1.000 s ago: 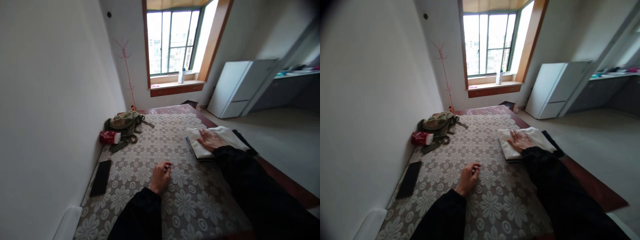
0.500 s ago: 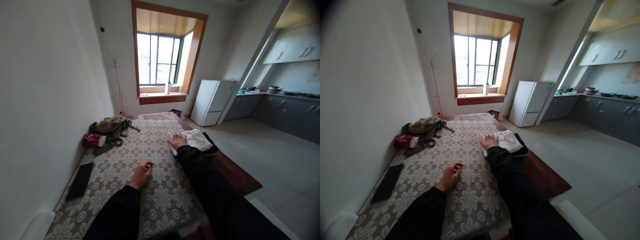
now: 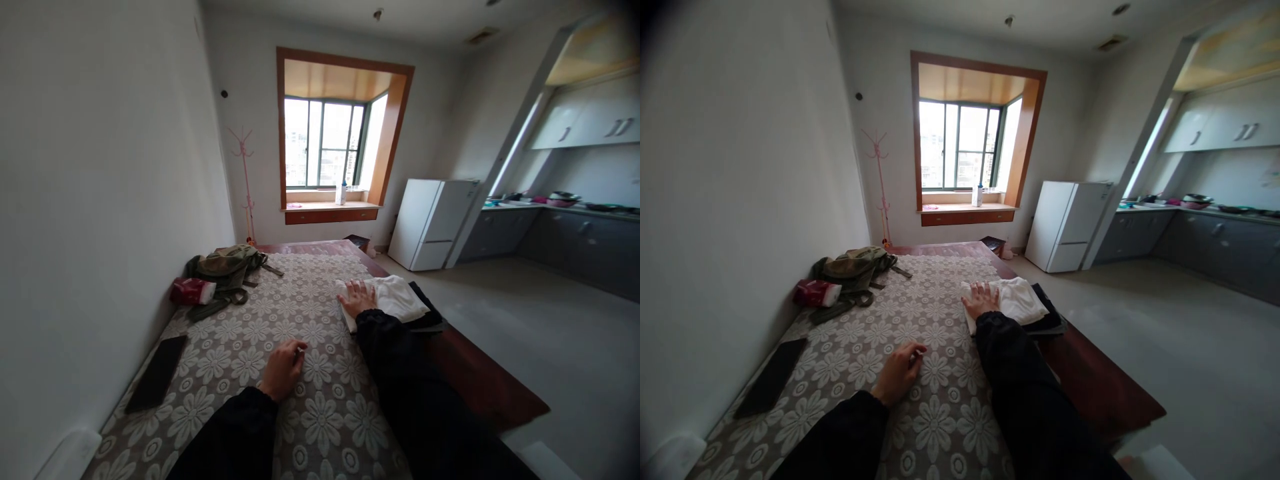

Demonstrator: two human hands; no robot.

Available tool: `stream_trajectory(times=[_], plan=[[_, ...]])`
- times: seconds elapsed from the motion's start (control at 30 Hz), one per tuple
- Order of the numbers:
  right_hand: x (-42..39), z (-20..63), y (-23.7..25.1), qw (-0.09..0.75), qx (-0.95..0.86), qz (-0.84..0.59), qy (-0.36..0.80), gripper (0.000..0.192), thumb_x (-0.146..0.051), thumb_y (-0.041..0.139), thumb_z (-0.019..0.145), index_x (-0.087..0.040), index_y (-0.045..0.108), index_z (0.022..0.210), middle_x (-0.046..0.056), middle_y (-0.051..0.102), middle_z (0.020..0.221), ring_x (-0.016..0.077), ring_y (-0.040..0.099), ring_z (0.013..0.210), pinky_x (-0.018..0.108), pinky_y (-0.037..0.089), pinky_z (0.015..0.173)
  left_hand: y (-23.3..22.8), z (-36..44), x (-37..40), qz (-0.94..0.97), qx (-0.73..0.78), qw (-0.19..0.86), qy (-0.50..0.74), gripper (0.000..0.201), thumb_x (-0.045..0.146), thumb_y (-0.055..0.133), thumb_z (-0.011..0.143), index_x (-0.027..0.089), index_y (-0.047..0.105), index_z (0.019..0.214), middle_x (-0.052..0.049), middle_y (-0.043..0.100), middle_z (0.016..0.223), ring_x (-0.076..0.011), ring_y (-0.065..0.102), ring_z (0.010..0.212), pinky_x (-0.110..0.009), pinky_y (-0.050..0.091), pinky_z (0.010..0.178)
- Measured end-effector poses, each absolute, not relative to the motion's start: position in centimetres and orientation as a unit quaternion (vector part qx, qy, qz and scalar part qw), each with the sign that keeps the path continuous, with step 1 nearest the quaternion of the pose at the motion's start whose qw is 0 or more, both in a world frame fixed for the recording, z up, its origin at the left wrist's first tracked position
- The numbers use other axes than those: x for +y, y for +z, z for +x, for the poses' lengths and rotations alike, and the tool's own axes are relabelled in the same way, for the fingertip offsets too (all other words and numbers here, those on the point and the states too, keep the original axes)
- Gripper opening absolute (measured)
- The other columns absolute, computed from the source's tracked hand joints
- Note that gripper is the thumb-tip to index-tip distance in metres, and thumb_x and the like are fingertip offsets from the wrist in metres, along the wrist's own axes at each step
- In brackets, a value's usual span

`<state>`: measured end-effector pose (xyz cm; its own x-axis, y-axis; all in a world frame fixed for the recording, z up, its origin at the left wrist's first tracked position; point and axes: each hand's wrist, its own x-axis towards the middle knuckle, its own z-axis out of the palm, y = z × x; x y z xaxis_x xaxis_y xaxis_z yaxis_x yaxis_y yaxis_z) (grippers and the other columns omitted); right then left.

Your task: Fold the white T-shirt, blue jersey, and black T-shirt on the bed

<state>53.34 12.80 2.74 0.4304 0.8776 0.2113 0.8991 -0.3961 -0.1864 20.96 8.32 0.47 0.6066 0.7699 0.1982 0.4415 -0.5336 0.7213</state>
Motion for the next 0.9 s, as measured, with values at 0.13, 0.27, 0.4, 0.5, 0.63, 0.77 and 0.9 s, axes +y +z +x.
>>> stream_trajectory(times=[0.13,0.27,0.4,0.5,0.63,0.77,0.9], plan=[[12.3,53.0,2.7,0.190,-0.533,-0.824,-0.026,0.061,-0.052,0.047,0.098,-0.024,0.040,0.152,0.008,0.028,0.165,0.0306,0.006,0.153,0.058,-0.010,0.120,0.7,21.2,8.8,0.858,0.345,0.294,0.241,0.014,0.025,0.056,0.086,0.024,0.069,0.091,-0.006,0.073,0.106,-0.0226,0.064,0.105,-0.031,0.046,0.092],[12.0,52.8,2.8,0.290,-0.533,-0.795,-0.004,0.057,-0.044,0.059,0.092,-0.025,0.049,0.145,0.008,0.034,0.162,0.0299,0.008,0.153,0.058,-0.013,0.120,1.1,21.4,10.7,0.879,0.311,0.290,0.217,0.011,0.029,0.062,0.080,0.024,0.072,0.080,-0.003,0.074,0.094,-0.0186,0.066,0.085,-0.027,0.048,0.077],[12.2,52.9,4.3,0.429,-0.534,-0.727,0.047,0.045,-0.038,0.072,0.080,-0.026,0.067,0.123,0.007,0.050,0.152,0.0320,0.024,0.149,0.057,-0.007,0.123,1.3,21.0,11.9,0.887,0.284,0.292,0.215,0.022,0.035,0.059,0.086,0.024,0.074,0.075,-0.002,0.075,0.090,-0.0164,0.067,0.080,-0.025,0.048,0.073],[10.9,52.2,4.8,0.548,-0.506,-0.658,0.105,0.029,-0.044,0.068,0.081,-0.027,0.073,0.104,0.004,0.060,0.141,0.0287,0.044,0.139,0.050,0.020,0.124,1.1,20.5,11.9,0.885,0.276,0.297,0.228,0.030,0.038,0.052,0.091,0.024,0.076,0.080,-0.004,0.077,0.099,-0.0178,0.068,0.091,-0.025,0.048,0.082],[4.8,48.9,1.1,0.678,-0.389,-0.598,0.174,0.036,-0.053,0.054,0.089,-0.026,0.069,0.107,0.007,0.068,0.126,0.0274,0.062,0.118,0.045,0.054,0.099,0.7,20.1,11.9,0.882,0.270,0.310,0.232,0.034,0.042,0.050,0.093,0.024,0.077,0.083,-0.005,0.078,0.103,-0.0197,0.069,0.095,-0.027,0.049,0.085],[-1.5,45.6,-3.1,0.789,-0.127,-0.438,0.412,0.015,-0.035,0.071,0.083,-0.026,0.068,0.094,0.002,0.072,0.098,0.0215,0.069,0.096,0.035,0.062,0.082,0.6,20.1,12.2,0.879,0.265,0.321,0.234,0.035,0.046,0.050,0.093,0.025,0.077,0.083,-0.005,0.078,0.105,-0.0214,0.070,0.097,-0.027,0.049,0.083],[-2.4,46.7,-1.8,0.805,0.010,-0.357,0.474,0.014,-0.035,0.060,0.096,-0.025,0.063,0.088,0.001,0.068,0.086,0.0181,0.069,0.083,0.032,0.063,0.074,0.4,19.9,12.2,0.875,0.261,0.332,0.238,0.034,0.047,0.052,0.092,0.026,0.077,0.083,-0.005,0.078,0.106,-0.0213,0.069,0.098,-0.027,0.049,0.085]])
